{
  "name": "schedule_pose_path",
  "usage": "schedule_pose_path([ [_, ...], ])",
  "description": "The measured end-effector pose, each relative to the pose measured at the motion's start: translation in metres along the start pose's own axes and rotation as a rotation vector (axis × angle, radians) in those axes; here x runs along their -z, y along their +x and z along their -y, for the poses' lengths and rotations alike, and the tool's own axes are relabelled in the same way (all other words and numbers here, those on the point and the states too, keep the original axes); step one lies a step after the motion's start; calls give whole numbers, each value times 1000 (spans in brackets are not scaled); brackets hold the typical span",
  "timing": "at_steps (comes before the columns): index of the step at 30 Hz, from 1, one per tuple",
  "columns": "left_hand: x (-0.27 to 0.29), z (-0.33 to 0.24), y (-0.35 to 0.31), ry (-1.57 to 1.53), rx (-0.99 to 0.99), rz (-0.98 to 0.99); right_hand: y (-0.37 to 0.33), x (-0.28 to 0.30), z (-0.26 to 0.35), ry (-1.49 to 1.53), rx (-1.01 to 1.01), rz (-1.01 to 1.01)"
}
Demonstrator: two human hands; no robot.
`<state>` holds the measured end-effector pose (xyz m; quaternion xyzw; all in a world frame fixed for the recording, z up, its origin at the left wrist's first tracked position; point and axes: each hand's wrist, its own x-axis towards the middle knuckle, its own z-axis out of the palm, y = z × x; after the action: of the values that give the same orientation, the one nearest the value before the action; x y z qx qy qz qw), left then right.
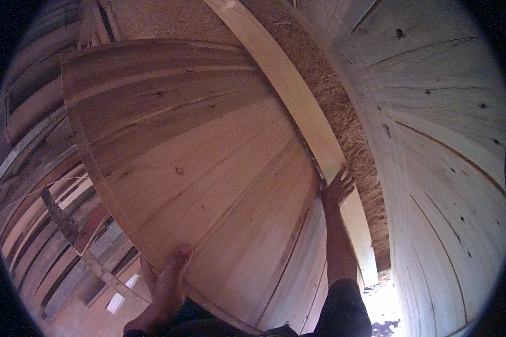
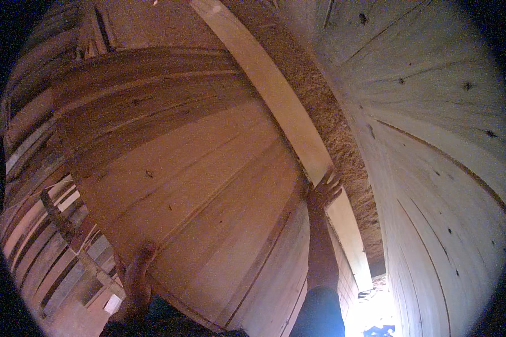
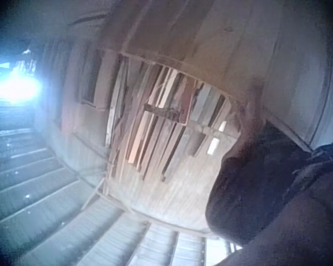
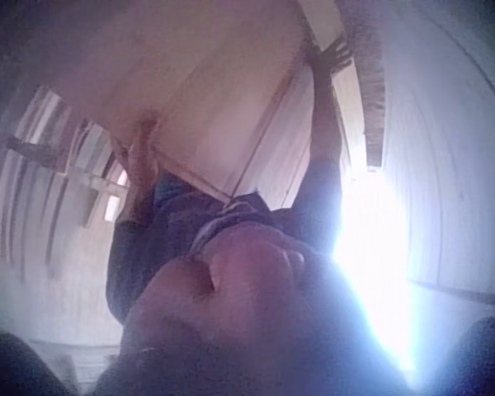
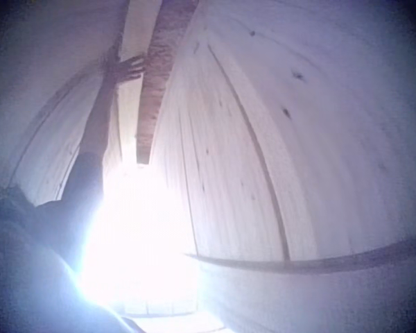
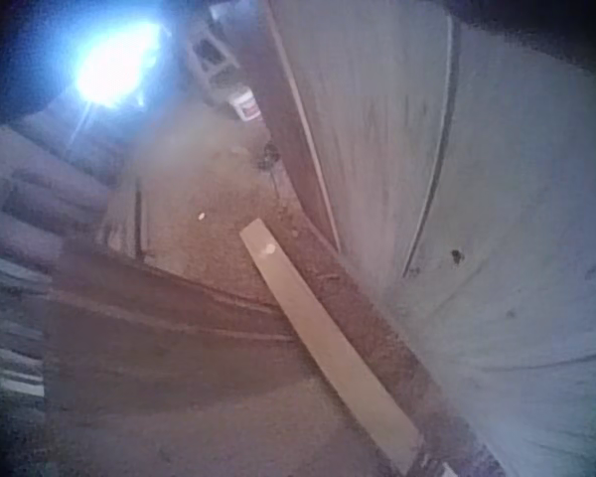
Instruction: The person lifts and moves large wooden panels and planks within a cluttered woodworking shop. They carry a large panel to a workbench, retrieve a long plank, and repeatedly lift and reposition the panels, sometimes with assistance from another person.
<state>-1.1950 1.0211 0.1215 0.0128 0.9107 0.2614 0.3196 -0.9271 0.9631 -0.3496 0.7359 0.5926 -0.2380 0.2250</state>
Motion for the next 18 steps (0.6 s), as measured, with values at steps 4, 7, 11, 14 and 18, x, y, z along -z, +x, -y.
schedule_pose_path([
  [4,4,3,1,31,11,1,21,31,1,-51,46,117],
  [7,2,9,4,-26,-15,-24,24,42,-18,87,132,190],
  [11,3,5,6,9,48,-2,51,56,-80,457,481,380],
  [14,9,13,4,27,71,-13,66,48,-102,724,411,737],
  [18,4,6,3,48,38,14,64,-3,-131,744,289,453],
])
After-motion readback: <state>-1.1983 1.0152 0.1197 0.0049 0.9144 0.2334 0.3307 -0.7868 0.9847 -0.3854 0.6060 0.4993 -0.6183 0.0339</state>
